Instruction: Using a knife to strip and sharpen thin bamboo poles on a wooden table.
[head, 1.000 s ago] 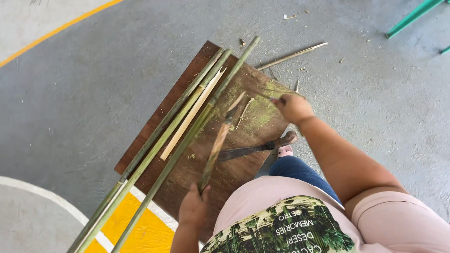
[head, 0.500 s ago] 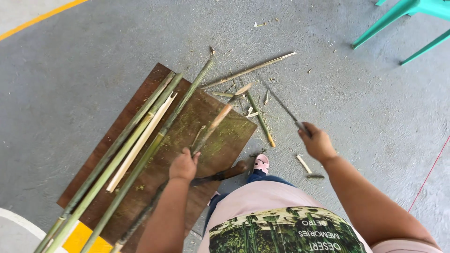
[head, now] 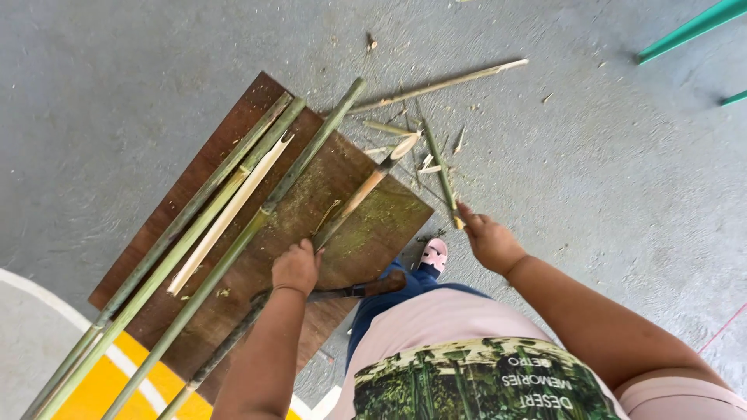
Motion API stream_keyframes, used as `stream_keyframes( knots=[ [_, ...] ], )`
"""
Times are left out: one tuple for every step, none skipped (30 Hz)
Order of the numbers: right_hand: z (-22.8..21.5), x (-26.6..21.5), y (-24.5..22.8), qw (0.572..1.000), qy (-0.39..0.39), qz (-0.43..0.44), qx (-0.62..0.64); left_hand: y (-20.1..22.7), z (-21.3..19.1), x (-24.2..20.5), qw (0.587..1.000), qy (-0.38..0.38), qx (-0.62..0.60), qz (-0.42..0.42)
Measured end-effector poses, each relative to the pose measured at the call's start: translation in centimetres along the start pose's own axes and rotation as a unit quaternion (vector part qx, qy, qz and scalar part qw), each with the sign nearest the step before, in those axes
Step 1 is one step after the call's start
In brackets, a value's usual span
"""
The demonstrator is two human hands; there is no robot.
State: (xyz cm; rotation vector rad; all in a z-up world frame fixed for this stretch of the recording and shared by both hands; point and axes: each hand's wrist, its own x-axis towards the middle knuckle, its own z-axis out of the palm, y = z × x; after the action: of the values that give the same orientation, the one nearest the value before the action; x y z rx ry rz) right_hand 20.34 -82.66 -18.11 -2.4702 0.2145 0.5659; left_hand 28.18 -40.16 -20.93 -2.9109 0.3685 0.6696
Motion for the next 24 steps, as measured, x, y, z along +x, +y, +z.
stream_keyframes(
  knots=[
    [0.0,0.5,0.1,1.000,-0.008,0.006,-0.012,0.1,-1.1,0.2,0.999,0.020,0.030,0.017],
    [-0.2,1.1,0.0,1.000,-0.010,0.006,-0.010,0.2,-1.8,0.8,0.999,0.018,0.032,0.015],
    [-0.1,1.1,-0.1,1.000,-0.009,0.007,-0.018,0.4,-2.0,0.4,0.995,0.080,0.040,0.037],
    [0.0,1.0,-0.1,1.000,-0.008,0.007,-0.027,0.5,-2.1,0.0,0.987,0.142,0.048,0.059],
    [0.1,0.8,-0.7,0.999,-0.017,0.004,-0.027,1.2,-2.7,-1.3,0.988,0.135,0.048,0.052],
    [0.1,0.7,-1.2,0.999,-0.029,0.015,-0.034,2.0,-3.5,-2.6,0.993,0.038,0.021,0.106],
    [-0.3,1.0,-1.7,0.998,-0.029,0.028,-0.042,2.9,-4.5,-2.7,0.985,-0.049,-0.006,0.165],
    [-0.8,1.3,-2.1,0.998,-0.026,0.026,-0.043,3.0,-4.0,-3.5,0.985,-0.046,-0.005,0.165],
    [-1.1,1.2,-2.4,0.997,-0.043,0.044,-0.049,3.2,-3.4,-4.9,0.960,0.080,-0.041,0.264],
    [-1.4,1.1,-2.7,0.995,-0.059,0.061,-0.055,3.4,-2.7,-6.2,0.909,0.206,-0.075,0.355],
    [-1.6,1.3,-2.9,0.995,-0.059,0.059,-0.055,2.9,-2.0,-6.2,0.909,0.207,-0.074,0.353],
    [-1.8,1.5,-3.0,0.995,-0.061,0.065,-0.051,2.4,-1.3,-6.1,0.910,0.164,-0.112,0.364],
    [-1.9,1.4,-3.1,0.994,-0.065,0.073,-0.047,2.0,-0.5,-6.3,0.908,0.118,-0.151,0.373],
    [-2.1,1.7,-3.1,0.994,-0.067,0.072,-0.046,1.7,-0.1,-6.1,0.908,0.116,-0.151,0.372],
    [-2.2,1.7,-3.2,0.993,-0.076,0.082,-0.045,1.6,0.5,-6.7,0.918,0.115,-0.169,0.340],
    [-2.1,1.6,-3.3,0.991,-0.084,0.091,-0.043,1.4,1.2,-7.4,0.927,0.113,-0.187,0.306],
    [-1.6,1.6,-2.6,0.991,-0.094,0.081,-0.047,1.6,1.2,-7.4,0.931,0.111,-0.190,0.292],
    [-1.2,1.6,-1.9,0.994,-0.079,0.066,-0.048,1.8,1.1,-7.5,0.938,0.101,-0.186,0.274],
    [-0.9,1.8,-1.2,0.996,-0.060,0.051,-0.048,2.0,1.0,-7.1,0.945,0.094,-0.180,0.258],
    [-0.6,1.8,-1.1,0.996,-0.066,0.041,-0.051,2.0,1.4,-7.4,0.947,0.094,-0.182,0.246],
    [-0.4,1.8,-0.8,0.997,-0.045,0.028,-0.050,2.2,1.9,-7.6,0.949,0.100,-0.160,0.253],
    [-0.3,1.7,-0.5,0.998,-0.024,0.015,-0.049,2.4,2.3,-7.7,0.950,0.105,-0.138,0.259],
    [-0.4,1.8,-0.8,0.998,-0.025,0.010,-0.051,2.4,2.8,-7.7,0.951,0.107,-0.139,0.255],
    [-0.6,2.0,-0.9,0.998,-0.027,0.017,-0.052,2.5,3.3,-7.6,0.954,0.128,-0.113,0.247]
  ],
)
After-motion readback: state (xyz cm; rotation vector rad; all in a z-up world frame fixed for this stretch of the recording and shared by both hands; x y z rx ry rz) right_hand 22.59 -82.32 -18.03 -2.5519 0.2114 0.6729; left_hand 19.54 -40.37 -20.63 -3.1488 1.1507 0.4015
